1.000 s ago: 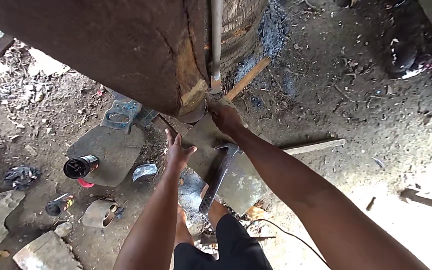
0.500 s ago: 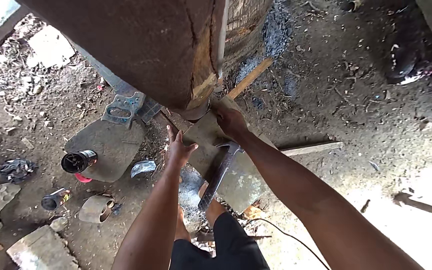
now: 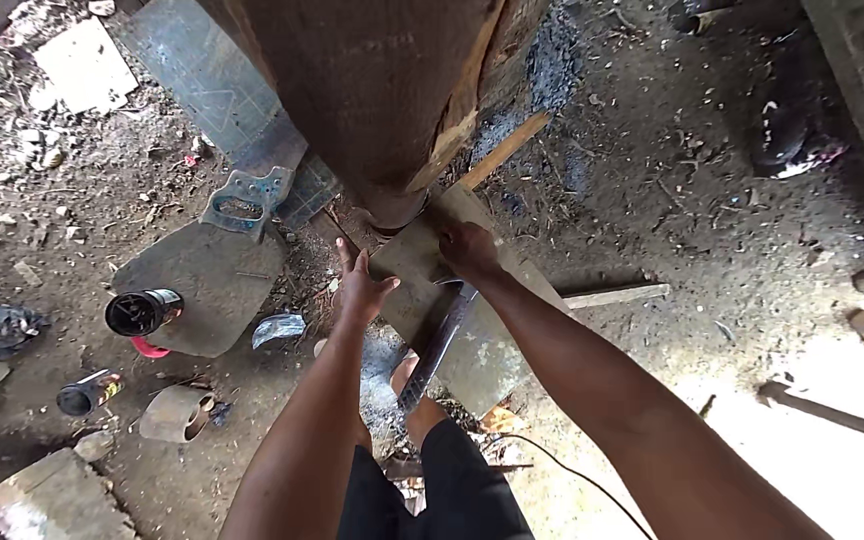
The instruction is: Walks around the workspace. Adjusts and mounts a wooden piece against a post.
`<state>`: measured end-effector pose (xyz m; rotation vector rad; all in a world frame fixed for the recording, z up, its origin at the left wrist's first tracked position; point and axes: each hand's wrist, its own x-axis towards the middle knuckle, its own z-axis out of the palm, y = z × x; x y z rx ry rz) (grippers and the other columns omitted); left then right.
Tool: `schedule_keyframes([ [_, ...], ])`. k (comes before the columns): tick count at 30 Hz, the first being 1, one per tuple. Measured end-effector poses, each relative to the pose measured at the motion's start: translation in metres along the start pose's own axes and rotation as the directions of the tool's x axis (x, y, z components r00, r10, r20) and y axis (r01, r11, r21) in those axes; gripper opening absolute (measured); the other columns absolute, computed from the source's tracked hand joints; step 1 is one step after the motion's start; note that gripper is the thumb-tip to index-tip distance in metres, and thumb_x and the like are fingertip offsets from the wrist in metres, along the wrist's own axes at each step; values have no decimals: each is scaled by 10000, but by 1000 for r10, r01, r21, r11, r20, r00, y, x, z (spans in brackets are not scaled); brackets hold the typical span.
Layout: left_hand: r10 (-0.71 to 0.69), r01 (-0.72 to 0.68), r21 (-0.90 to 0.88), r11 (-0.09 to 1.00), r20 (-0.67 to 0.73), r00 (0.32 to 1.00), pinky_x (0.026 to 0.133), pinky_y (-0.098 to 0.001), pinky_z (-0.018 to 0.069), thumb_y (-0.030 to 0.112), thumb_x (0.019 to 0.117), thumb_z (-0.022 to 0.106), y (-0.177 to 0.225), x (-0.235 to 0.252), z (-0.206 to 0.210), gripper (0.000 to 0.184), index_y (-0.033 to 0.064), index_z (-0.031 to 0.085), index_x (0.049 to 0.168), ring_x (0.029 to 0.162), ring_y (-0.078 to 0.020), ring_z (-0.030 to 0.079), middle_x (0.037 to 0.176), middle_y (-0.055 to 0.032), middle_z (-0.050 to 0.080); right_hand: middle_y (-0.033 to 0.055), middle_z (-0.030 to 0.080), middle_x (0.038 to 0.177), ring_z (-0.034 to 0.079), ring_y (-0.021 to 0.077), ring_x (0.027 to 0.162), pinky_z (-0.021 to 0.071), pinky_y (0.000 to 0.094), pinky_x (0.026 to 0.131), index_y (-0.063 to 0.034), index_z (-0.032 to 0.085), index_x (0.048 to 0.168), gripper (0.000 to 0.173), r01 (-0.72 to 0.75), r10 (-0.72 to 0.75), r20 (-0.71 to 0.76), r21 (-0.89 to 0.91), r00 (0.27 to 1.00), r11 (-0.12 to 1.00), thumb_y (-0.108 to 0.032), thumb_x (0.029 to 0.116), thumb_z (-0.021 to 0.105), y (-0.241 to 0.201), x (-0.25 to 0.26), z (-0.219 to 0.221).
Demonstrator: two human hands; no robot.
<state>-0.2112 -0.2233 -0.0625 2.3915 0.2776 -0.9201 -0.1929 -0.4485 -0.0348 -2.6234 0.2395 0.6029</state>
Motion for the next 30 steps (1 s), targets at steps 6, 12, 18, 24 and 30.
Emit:
schedule_keyframes([
  [6,6,-6,20,1000,10,1000,889,-689,526,518,814,846,-1,0,-2,960,233,377,1601,1235,-440,601,1747,3,-75,156,714,1012,692,366,1007,552,591,834,-141,715,1170,276,-65,65,4,-16,998,998,-299,1044,528,-4,-13,11],
  [12,35,-35,31,999,-3,999,869,-673,538,536,801,852,-8,3,2,996,229,358,1610,1242,-430,598,1746,-11,-84,150,726,974,710,350,968,568,550,810,-131,730,1139,293,-25,13,-142,-87,990,996,-296,1043,508,-4,-23,36],
  [18,81,-81,44,996,1,997,887,-644,549,561,813,829,-12,2,2,995,203,353,1610,1255,-422,594,1744,-39,-95,154,732,958,719,351,948,583,535,790,-105,744,1082,255,-34,3,-210,-146,978,989,-250,1044,538,-24,-35,48],
  [24,107,-109,49,993,35,994,866,-658,544,564,826,817,-18,0,-4,1045,226,262,1644,1249,-422,596,1743,-21,-111,142,732,971,712,347,971,577,542,817,-115,742,1082,245,-82,65,-175,-92,982,992,-259,1045,548,-44,-40,60],
  [30,148,-154,95,983,74,986,847,-622,569,571,845,796,-21,0,-13,1011,233,272,1641,1169,-418,646,1742,-35,-112,138,747,993,723,339,968,580,546,831,-112,737,1144,254,-134,125,-204,-33,971,990,-250,1052,545,-61,-41,68],
])
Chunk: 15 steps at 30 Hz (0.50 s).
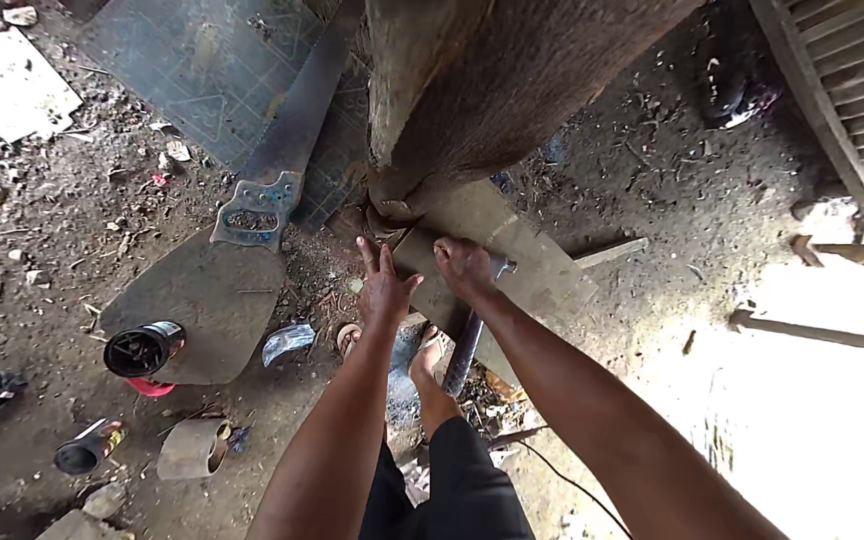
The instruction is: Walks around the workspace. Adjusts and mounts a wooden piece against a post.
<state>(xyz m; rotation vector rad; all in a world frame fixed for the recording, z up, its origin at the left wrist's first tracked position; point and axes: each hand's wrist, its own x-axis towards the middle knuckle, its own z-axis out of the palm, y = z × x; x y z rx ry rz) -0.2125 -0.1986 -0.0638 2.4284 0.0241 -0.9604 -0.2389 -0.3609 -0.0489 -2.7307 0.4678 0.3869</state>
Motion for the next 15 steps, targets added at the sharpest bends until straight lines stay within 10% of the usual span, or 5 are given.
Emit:
schedule_keyframes([
  [15,6,-6,19,1000,41,999,889,-564,575,557,860,786,0,4,-2,1014,237,240,1652,1169,-387,657,1739,-66,-119,94,760,1035,746,269,887,605,522,795,-118,704,1204,238,-137,195,-170,305,966,942,-262,1052,589,6,-1,-3],
])
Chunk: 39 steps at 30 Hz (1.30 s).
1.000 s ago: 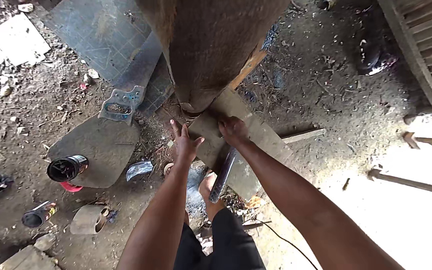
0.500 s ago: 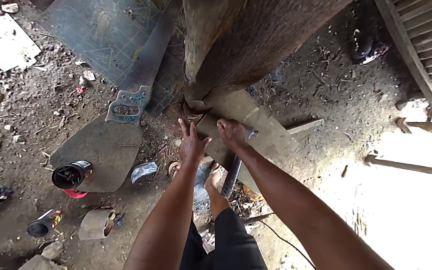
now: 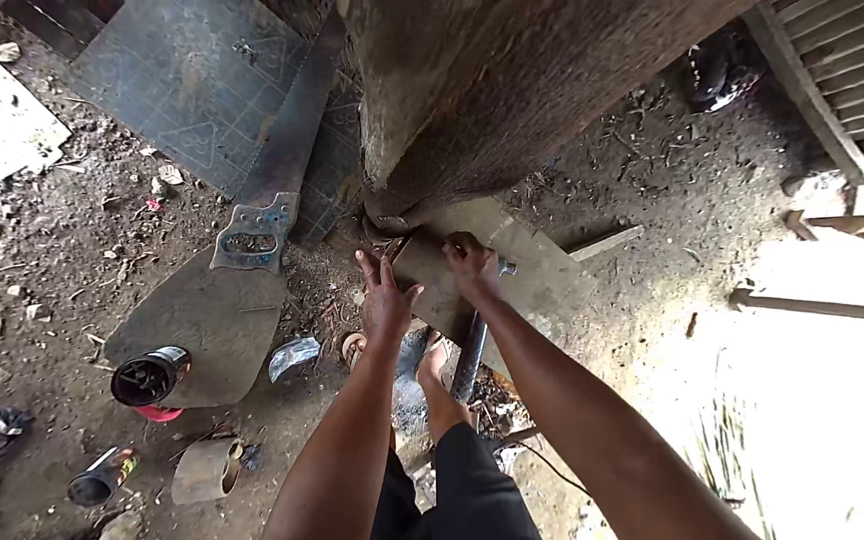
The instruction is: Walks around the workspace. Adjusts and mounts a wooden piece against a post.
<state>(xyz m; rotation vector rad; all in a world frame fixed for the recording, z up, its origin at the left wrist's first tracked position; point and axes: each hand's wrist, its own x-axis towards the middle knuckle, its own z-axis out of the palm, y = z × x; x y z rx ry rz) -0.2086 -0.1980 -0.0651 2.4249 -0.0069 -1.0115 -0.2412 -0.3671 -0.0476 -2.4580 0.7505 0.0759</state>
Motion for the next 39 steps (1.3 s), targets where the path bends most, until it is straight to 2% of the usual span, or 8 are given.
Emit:
schedule_keyframes([
  [2,4,-4,-5,1000,0,1000,910,-566,569,549,864,786,-1,1,1,1010,234,239,1652,1214,-393,635,1740,-69,-106,131,750,1037,738,310,888,597,544,789,-103,707,1209,250,63,-62,58,-20,996,998,-261,1055,590,-7,-3,2],
  [5,1,0,-19,1000,5,1000,937,-553,563,539,870,785,-1,2,1,1002,237,238,1653,1240,-387,623,1742,-56,-101,103,747,1084,724,280,996,591,495,880,-131,742,1192,246,179,-177,107,-14,978,984,-261,1053,586,-15,1,15],
  [7,-2,2,-18,1000,11,1000,945,-546,562,535,868,788,-1,2,1,1002,228,245,1652,1244,-380,623,1744,-53,-87,93,749,1052,721,276,991,594,482,870,-147,760,1154,226,238,-235,88,-21,968,971,-266,1041,605,-19,6,24],
  [12,-1,1,-31,1000,9,1000,952,-563,552,521,873,789,-1,2,3,983,219,264,1648,1265,-382,609,1739,-52,-123,88,744,1047,714,288,984,591,505,828,-192,757,1177,255,241,-228,158,-70,961,968,-323,1054,577,-26,14,32],
  [20,5,-5,-3,1000,-9,1000,912,-563,571,539,874,780,0,0,4,982,210,272,1647,1184,-376,661,1742,-62,-96,99,751,1026,726,292,946,600,488,805,-137,767,1125,213,349,-342,110,-59,933,935,-238,1029,606,-17,21,29],
  [25,7,-8,-20,1000,-16,1000,951,-568,561,552,866,782,0,0,3,998,210,264,1648,1265,-381,615,1741,-74,-96,78,755,1049,721,268,992,597,469,850,-137,771,1102,210,394,-384,161,-39,909,918,-228,1031,596,-15,29,26],
  [29,-15,15,-1,1000,-7,1000,964,-568,553,574,871,766,1,0,3,998,236,244,1652,1264,-381,616,1745,-78,-56,78,744,1086,713,258,1036,593,468,887,-125,760,1106,208,396,-389,195,1,901,918,-224,1039,590,-15,31,21],
  [39,-5,4,-27,1000,-27,1000,982,-547,547,564,872,770,-1,0,6,993,215,260,1650,1311,-351,587,1740,-50,-117,74,744,1010,713,263,947,591,454,838,-116,761,1065,196,399,-398,138,17,907,917,-209,1034,591,2,46,16],
])
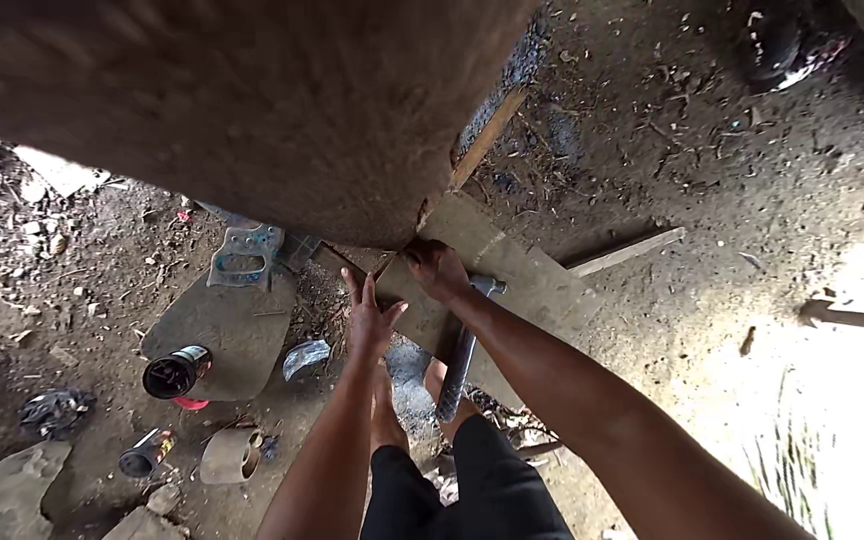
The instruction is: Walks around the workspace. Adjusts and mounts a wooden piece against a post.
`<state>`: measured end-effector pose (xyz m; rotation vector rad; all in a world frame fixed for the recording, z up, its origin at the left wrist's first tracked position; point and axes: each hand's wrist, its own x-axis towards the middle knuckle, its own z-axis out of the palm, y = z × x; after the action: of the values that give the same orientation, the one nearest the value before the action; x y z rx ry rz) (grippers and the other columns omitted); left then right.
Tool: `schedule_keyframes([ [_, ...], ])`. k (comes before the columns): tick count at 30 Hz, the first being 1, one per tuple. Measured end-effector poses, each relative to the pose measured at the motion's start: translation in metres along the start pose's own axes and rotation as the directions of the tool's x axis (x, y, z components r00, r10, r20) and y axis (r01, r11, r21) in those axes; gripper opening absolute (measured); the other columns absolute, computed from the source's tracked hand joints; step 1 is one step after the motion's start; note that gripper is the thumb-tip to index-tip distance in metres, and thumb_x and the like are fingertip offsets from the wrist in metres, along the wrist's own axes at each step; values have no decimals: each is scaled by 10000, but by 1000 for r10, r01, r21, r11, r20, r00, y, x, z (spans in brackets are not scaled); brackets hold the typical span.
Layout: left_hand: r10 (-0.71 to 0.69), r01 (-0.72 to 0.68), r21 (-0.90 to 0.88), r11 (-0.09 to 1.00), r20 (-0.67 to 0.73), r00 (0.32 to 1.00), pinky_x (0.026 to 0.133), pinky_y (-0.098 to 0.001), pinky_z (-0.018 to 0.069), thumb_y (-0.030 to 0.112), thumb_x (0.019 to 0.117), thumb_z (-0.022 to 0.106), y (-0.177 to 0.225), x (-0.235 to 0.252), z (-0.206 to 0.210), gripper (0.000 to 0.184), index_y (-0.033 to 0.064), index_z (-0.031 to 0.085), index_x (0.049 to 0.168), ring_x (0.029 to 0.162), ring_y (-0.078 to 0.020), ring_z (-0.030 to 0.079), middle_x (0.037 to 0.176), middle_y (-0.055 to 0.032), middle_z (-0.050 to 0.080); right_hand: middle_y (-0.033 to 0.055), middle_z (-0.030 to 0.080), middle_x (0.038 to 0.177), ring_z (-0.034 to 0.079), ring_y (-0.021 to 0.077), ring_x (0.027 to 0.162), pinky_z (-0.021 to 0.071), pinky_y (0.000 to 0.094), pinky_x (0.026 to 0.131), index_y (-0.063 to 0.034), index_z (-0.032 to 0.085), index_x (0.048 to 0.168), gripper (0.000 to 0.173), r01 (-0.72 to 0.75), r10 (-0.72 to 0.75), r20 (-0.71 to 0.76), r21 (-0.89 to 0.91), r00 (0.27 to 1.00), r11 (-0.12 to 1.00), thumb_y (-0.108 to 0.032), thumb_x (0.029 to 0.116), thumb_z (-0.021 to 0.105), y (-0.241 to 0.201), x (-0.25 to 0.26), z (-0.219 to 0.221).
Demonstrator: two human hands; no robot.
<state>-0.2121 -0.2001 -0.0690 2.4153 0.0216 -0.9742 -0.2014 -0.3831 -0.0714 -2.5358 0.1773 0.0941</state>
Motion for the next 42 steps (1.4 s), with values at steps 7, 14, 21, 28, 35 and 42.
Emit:
schedule_keyframes([
  [7,-16,16,16,1000,1,1000,967,-569,550,582,866,768,1,0,0,980,229,284,1642,1333,-360,568,1738,-33,-135,88,743,1028,717,276,986,598,479,838,-117,761,1070,199,49,-48,38,-21,998,999,-209,1030,590,-2,6,-2],
  [14,-24,24,19,1000,5,1000,973,-562,550,580,866,769,2,0,-1,981,240,278,1644,1339,-350,566,1738,-27,-137,88,742,1017,714,272,996,594,466,852,-97,758,1056,219,111,-107,77,-55,991,992,-199,1037,566,0,10,-4],
  [21,-23,23,23,999,4,1000,994,-547,540,585,869,764,0,2,1,984,241,269,1647,1376,-333,534,1734,-22,-158,55,744,1063,709,248,977,589,452,840,-155,763,1118,225,97,-93,107,-33,990,995,-219,1037,564,7,7,-13],
  [28,-18,18,24,1000,3,1000,1011,-540,532,581,871,763,0,2,1,989,224,267,1648,1403,-339,507,1733,-26,-157,46,741,1095,707,253,991,588,462,839,-174,759,1133,215,83,-78,158,-26,984,996,-186,1024,574,12,4,-25],
  [35,-21,21,17,1000,3,1000,993,-557,540,589,860,769,-1,2,1,996,244,267,1648,1389,-336,521,1732,-17,-168,70,749,1006,718,259,935,595,452,821,-124,770,1066,198,124,-124,80,9,989,992,-184,1018,589,11,4,-13],
  [42,-30,30,3,1000,10,999,980,-562,545,579,860,775,0,1,0,992,238,275,1646,1347,-351,556,1736,-20,-150,113,737,1030,716,286,1005,588,487,859,-85,750,1045,234,125,-124,129,7,984,992,-220,1032,559,5,12,-8],
])
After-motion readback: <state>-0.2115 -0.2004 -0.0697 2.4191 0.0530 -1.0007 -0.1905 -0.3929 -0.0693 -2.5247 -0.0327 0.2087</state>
